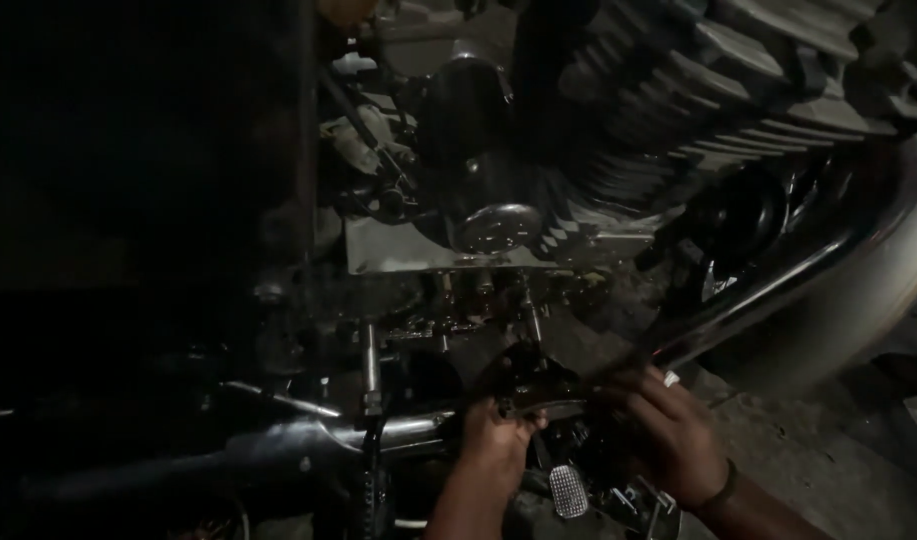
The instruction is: Removing and inspecting internal engine components and gears over an oil pan.
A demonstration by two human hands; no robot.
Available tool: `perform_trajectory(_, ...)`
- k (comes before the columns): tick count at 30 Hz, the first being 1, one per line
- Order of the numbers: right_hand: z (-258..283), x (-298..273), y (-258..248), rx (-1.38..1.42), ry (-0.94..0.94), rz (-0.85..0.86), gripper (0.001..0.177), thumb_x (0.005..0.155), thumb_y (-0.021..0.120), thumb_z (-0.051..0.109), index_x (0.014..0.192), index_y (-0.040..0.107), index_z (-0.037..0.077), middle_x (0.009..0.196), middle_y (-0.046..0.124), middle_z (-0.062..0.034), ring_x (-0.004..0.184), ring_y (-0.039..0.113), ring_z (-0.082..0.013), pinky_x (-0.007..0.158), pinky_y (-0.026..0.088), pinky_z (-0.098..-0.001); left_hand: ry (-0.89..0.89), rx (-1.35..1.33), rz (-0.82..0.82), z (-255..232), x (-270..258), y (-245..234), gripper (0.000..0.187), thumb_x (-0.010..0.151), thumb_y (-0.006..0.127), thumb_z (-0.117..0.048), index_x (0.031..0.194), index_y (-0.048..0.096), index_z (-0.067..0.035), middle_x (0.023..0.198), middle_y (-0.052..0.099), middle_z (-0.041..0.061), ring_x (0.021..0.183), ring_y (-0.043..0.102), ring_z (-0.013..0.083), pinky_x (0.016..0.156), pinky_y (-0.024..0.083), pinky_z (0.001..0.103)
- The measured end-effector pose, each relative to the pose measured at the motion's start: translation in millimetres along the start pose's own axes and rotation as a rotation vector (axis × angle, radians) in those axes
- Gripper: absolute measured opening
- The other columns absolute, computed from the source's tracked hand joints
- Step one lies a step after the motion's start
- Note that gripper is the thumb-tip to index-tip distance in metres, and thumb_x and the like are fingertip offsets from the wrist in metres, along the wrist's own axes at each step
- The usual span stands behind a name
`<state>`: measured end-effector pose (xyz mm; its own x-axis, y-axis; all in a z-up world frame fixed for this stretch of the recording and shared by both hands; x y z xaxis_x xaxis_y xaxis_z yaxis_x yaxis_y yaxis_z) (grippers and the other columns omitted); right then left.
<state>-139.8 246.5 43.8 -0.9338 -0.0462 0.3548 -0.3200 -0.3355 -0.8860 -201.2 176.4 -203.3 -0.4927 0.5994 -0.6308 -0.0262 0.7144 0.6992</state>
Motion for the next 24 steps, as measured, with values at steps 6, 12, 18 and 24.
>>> perform_trajectory(6,-2.2,-5.3,1.9,-0.048,-0.033,-0.043,0.042,0.072,0.080,0.013,0.113,0.072,0.003,0.116,0.072,-0.0114,0.104,0.073,-0.0256,0.081,0.060,-0.0361,-0.040,-0.128,-0.065,-10.4,-21.0,7.1,0.025,0.102,0.056,-0.031,0.110,0.066,-0.009,0.088,0.067,0.008,0.072,0.061,0.0195,0.063,0.051,0.032)
perform_trajectory(12,1.0,3.5,-4.2,0.031,-0.039,-0.067,0.037,0.073,0.079,0.009,0.108,0.072,0.002,0.113,0.073,-0.0119,0.104,0.074,-0.0261,0.082,0.060,-0.0358,0.077,-0.187,0.170,-15.1,-16.0,19.5,0.033,0.100,0.053,-0.035,0.108,0.066,-0.005,0.085,0.068,0.009,0.067,0.061,0.0189,0.056,0.049,0.033)
perform_trajectory(18,-10.8,19.4,-8.0,-0.014,-0.056,-0.119,0.028,0.073,0.080,0.010,0.099,0.074,0.003,0.101,0.074,-0.0102,0.095,0.075,-0.0220,0.076,0.061,-0.0331,0.006,-0.137,0.086,-27.1,-27.8,28.3,0.034,0.104,0.046,-0.034,0.123,0.064,-0.012,0.074,0.060,0.007,0.062,0.055,0.0176,0.058,0.048,0.034)
perform_trajectory(24,-22.7,40.7,-13.1,0.082,0.048,-0.130,0.015,0.078,0.078,0.005,0.091,0.071,0.004,0.092,0.073,-0.0065,0.088,0.076,-0.0183,0.072,0.062,-0.0301,-0.033,-0.225,0.201,10.0,18.7,18.1,0.035,0.110,0.043,-0.032,0.123,0.058,-0.004,0.079,0.059,0.006,0.066,0.057,0.0159,0.064,0.050,0.032)
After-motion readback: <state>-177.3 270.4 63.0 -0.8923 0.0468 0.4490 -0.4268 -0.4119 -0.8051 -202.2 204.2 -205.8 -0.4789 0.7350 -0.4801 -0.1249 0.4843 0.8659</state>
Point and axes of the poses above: each hand's wrist, its own x-axis towards the middle knuckle, its own y-axis out of the palm, z = x × y, the point moved 9 cm from there along x, towards the middle knuckle
